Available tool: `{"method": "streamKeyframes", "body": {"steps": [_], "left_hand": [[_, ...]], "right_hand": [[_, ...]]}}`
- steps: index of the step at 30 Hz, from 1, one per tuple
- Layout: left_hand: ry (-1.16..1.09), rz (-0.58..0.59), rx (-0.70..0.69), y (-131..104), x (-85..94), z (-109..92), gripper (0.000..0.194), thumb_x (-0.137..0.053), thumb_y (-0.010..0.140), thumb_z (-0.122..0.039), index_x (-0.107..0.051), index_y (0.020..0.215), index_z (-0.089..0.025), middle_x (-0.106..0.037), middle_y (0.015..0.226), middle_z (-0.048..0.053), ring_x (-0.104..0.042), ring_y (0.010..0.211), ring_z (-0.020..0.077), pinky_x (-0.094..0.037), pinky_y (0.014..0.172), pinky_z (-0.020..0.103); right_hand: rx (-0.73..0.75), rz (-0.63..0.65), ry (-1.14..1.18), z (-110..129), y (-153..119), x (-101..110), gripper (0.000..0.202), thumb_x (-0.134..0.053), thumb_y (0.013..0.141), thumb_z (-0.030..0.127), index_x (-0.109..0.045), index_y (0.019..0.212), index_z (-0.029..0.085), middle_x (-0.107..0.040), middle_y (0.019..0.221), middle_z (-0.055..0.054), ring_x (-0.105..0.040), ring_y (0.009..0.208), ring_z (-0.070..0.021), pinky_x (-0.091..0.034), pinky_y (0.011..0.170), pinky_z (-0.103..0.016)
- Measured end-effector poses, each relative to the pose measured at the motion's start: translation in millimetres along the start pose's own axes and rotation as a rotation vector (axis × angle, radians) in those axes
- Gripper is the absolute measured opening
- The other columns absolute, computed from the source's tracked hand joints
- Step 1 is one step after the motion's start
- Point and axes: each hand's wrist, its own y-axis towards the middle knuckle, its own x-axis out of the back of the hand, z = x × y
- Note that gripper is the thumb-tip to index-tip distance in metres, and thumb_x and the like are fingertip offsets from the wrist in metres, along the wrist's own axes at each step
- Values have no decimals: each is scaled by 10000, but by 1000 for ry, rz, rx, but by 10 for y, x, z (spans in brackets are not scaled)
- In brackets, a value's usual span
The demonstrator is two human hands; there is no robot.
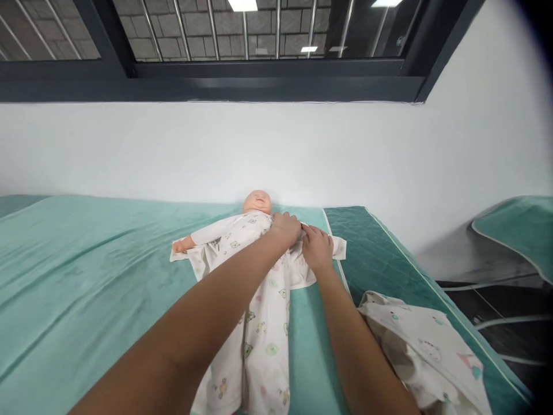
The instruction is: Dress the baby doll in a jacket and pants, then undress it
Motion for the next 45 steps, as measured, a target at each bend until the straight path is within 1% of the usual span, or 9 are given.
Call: {"method": "streamKeyframes", "body": {"steps": [6,11,19,26,33,37,40,42,45], "left_hand": [[54,-3,3,-14,75,158,384,-611,830,-179,-632,1214,-173,-612,1274,169,-519,1187,338,-419,932,489],[42,15,-30,102,-45,28,395,-620,828,-191,-622,1222,-173,-638,1243,167,-567,1151,318,-428,930,460],[33,-90,-74,139,-186,-95,347,-483,917,-170,-581,1249,-149,-642,1238,163,-587,1137,293,-403,950,449],[98,-145,-87,-28,-32,-7,351,-511,890,-131,-564,1237,-119,-630,1218,171,-573,1131,311,-409,911,446],[155,-158,-88,-246,172,203,364,-544,854,-98,-566,1211,-164,-618,1213,158,-565,1109,292,-400,893,418],[160,-173,-82,-330,193,279,369,-525,861,-101,-559,1221,-174,-610,1213,161,-568,1101,297,-402,887,425],[138,-173,-78,-324,145,234,372,-538,855,-106,-553,1220,-179,-615,1211,149,-581,1090,286,-408,891,419],[110,-167,-74,-285,90,160,373,-545,858,-119,-548,1227,-173,-621,1208,143,-592,1077,279,-417,889,417],[55,-147,-67,-205,2,26,345,-546,886,-187,-556,1231,-161,-631,1198,142,-602,1075,283,-427,896,426]], "right_hand": [[-80,-47,115,-94,38,4,469,-323,958,232,-636,1307,234,-625,1352,-63,-506,1253,-282,-330,1080,-433],[-33,-43,160,-150,84,-105,503,-313,923,181,-628,1315,183,-644,1315,-100,-524,1249,-240,-311,1108,-383],[-44,-74,242,-201,120,-133,479,-339,914,237,-673,1256,210,-671,1281,-98,-538,1244,-267,-323,1112,-440],[-86,-134,398,-272,164,-143,514,-367,797,161,-705,1184,169,-677,1271,-101,-597,1179,-237,-417,1070,-411],[-70,-188,482,-243,106,-130,630,-397,644,77,-700,1190,154,-667,1258,-108,-608,1159,-230,-449,1044,-383],[-82,-185,523,-254,137,-152,632,-405,616,95,-701,1171,150,-698,1186,-113,-634,1087,-242,-488,987,-396],[-88,-180,540,-223,127,-117,614,-406,626,113,-687,1170,144,-710,1124,-119,-639,1026,-252,-512,928,-402],[-93,-219,485,-159,66,-54,628,-421,634,108,-658,1214,146,-676,1183,-135,-601,1087,-283,-472,974,-459],[-12,-350,226,-8,-75,48,606,-445,691,83,-620,1263,179,-572,1350,-127,-442,1306,-336,-253,1130,-588]]}}
